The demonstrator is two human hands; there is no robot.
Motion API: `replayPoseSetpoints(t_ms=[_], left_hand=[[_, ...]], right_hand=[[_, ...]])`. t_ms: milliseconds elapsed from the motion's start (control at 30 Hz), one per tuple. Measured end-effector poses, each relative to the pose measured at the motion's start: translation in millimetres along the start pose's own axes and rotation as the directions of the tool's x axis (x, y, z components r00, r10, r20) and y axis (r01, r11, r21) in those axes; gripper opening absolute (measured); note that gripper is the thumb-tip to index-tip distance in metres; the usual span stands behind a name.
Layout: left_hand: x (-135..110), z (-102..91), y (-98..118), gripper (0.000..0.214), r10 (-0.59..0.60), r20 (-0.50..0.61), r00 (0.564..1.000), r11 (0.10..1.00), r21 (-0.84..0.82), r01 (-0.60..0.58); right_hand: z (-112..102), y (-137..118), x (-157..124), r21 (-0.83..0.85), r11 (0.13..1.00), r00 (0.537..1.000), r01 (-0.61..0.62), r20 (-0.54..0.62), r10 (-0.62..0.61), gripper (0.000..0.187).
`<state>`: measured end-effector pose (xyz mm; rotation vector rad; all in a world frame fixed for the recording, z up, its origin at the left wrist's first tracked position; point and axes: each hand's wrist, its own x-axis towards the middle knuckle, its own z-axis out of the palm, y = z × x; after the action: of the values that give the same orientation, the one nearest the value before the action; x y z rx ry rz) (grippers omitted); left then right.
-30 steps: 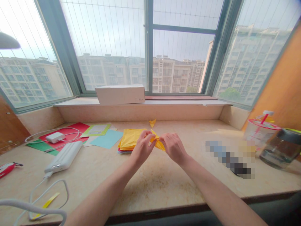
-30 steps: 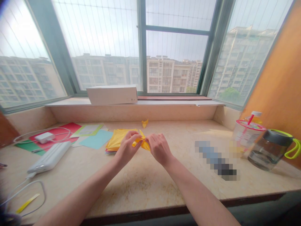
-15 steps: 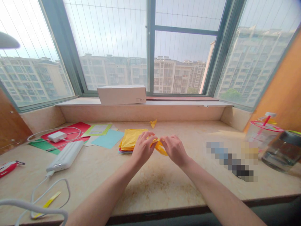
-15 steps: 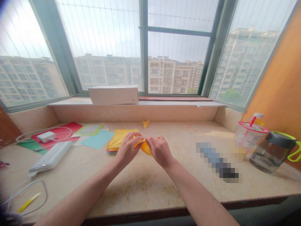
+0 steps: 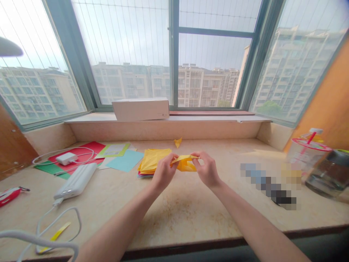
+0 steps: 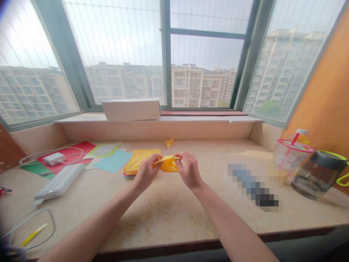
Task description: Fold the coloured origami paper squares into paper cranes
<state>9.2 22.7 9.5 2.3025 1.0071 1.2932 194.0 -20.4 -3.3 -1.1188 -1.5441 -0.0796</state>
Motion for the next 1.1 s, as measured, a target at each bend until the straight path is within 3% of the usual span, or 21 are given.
replayPoseSetpoints(t_ms=[133,300,400,500,600,667,767,933,1100], left_hand=[[1,-2.0,3,0.012,-0.031,0.049,0.998,0.999,-0.016,0.032],[1,-2.9,6,0.021,-0.015,0.23,0.973,0.999,-0.034,0.023],[0,-0.8,7,0.018,-0.003,0.282,0.959,0.999,-0.033,0.012],[-1,1.2,5,0.022,-0.026,0.27,0.963,0.993,-0.103,0.056],[0,1.0,3,0.024,-0.061,0.27,0.961,0.983,-0.151,0.105],[1,-0.4,2,0.022,-0.085,0.282,0.956,0.983,-0.135,0.127],[3,-3.1,2,0.019,-0.108,0.284,0.953,0.986,-0.095,0.14],[7,-6.1,-2,0.014,-0.194,0.174,0.966,0.967,-0.132,0.218],[10,-8.7,-6,0.029,-0.442,0.098,0.892,0.816,-0.37,0.445]], right_hand=[[-2,3,4,0.061,0.997,0.998,-0.043,-0.052,0.046,0.016],[-4,9,7,0.093,0.995,0.996,-0.02,-0.089,0.029,0.016],[-1,12,7,0.132,0.99,0.991,-0.044,-0.117,0.06,0.02],[3,16,5,0.156,0.979,0.99,-0.129,-0.034,0.136,0.033],[5,19,3,0.154,0.967,0.972,-0.205,0.151,0.182,0.031],[5,20,3,0.156,0.962,0.958,-0.223,0.216,0.187,0.03],[4,21,4,0.126,0.966,0.958,-0.227,0.209,0.197,0.027],[1,21,4,0.03,0.986,0.968,-0.166,0.195,0.157,0.026],[-4,24,4,-0.076,0.996,0.975,-0.049,0.211,0.064,0.032]])
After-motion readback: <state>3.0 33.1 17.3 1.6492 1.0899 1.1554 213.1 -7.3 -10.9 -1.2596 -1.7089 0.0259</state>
